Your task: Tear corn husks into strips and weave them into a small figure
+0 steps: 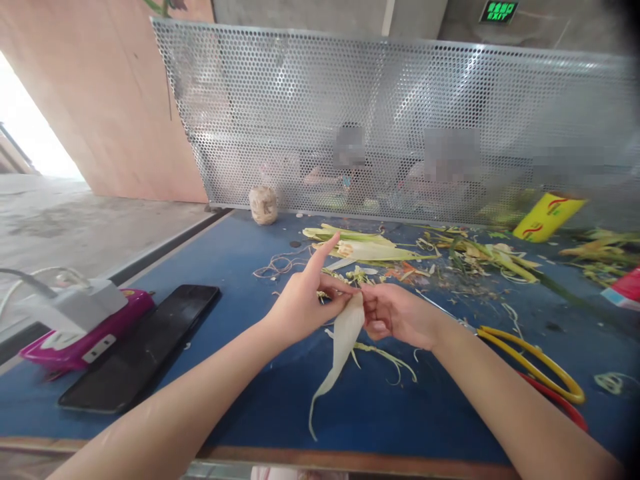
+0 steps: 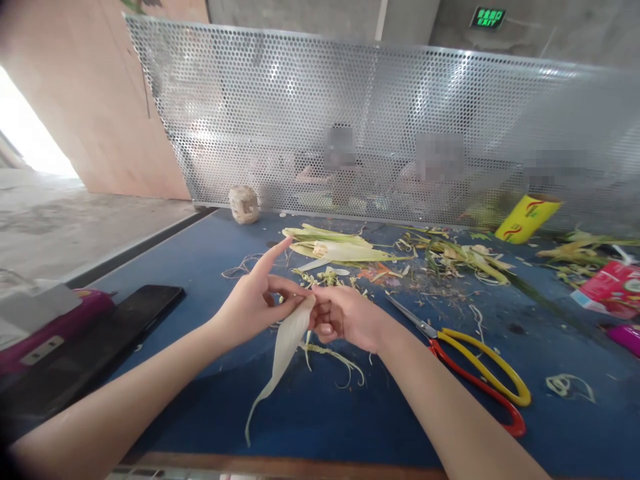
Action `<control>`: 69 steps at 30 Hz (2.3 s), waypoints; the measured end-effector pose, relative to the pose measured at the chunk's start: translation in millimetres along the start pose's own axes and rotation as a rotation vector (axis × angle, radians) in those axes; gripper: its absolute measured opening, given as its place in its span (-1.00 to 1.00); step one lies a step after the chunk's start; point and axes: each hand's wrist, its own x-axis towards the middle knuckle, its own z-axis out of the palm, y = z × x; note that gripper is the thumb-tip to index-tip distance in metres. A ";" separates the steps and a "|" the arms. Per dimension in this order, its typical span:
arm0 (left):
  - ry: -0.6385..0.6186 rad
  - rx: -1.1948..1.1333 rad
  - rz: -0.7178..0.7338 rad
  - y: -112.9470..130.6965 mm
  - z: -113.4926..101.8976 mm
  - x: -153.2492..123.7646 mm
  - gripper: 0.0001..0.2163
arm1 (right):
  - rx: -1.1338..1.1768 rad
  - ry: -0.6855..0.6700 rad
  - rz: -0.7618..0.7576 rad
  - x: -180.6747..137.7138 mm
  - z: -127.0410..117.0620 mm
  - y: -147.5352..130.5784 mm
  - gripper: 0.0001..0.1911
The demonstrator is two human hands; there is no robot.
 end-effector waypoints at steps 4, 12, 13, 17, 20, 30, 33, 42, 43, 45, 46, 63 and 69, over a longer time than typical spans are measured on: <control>-0.007 0.011 -0.002 -2.0 0.3 0.3 -0.26 | -0.040 0.049 -0.016 0.3 0.9 0.4 -0.72; -0.036 -0.046 -0.101 -4.5 0.9 0.6 -0.28 | -0.113 0.063 -0.066 1.0 -1.0 1.1 -0.75; -0.048 -0.084 -0.136 -4.2 1.0 0.8 -0.29 | -0.145 0.061 -0.081 1.1 -1.8 2.0 -0.75; -0.067 -0.206 -0.268 -4.8 1.0 3.3 -0.29 | -0.357 0.058 -0.124 0.9 -3.7 4.7 -0.75; -0.083 -0.267 -0.328 -8.3 0.4 5.8 -0.30 | -0.539 0.064 -0.142 -0.2 -3.5 4.0 -0.75; -0.141 -0.363 -0.464 -11.2 -2.7 8.3 -0.33 | -0.848 0.084 -0.192 -3.6 0.4 1.4 -0.73; -0.142 -0.383 -0.469 -11.2 -3.1 8.3 -0.36 | -0.929 0.131 -0.215 -3.4 0.0 2.0 -0.72; -0.150 -0.503 -0.512 -16.3 -3.1 8.3 -0.44 | -0.954 0.165 -0.232 -3.2 -3.2 1.2 -0.72; -0.149 -0.513 -0.518 -15.8 -3.0 8.3 -0.45 | -0.935 0.154 -0.232 -3.3 -3.5 1.1 -0.72; -0.144 -0.531 -0.532 -14.1 -2.8 8.3 -0.45 | -0.886 0.123 -0.226 -3.4 -4.2 0.6 -0.71; -0.141 -0.542 -0.542 -12.9 -2.8 8.3 -0.45 | -0.858 0.105 -0.221 -3.3 -4.4 0.3 -0.72; -0.099 -0.468 -0.455 -6.7 -1.8 6.8 -0.47 | -1.004 0.268 -0.307 -2.4 -0.1 1.9 -0.67; -0.109 -0.471 -0.417 -8.5 -1.7 7.0 -0.50 | -0.978 0.231 -0.351 -4.2 1.4 -0.5 -0.69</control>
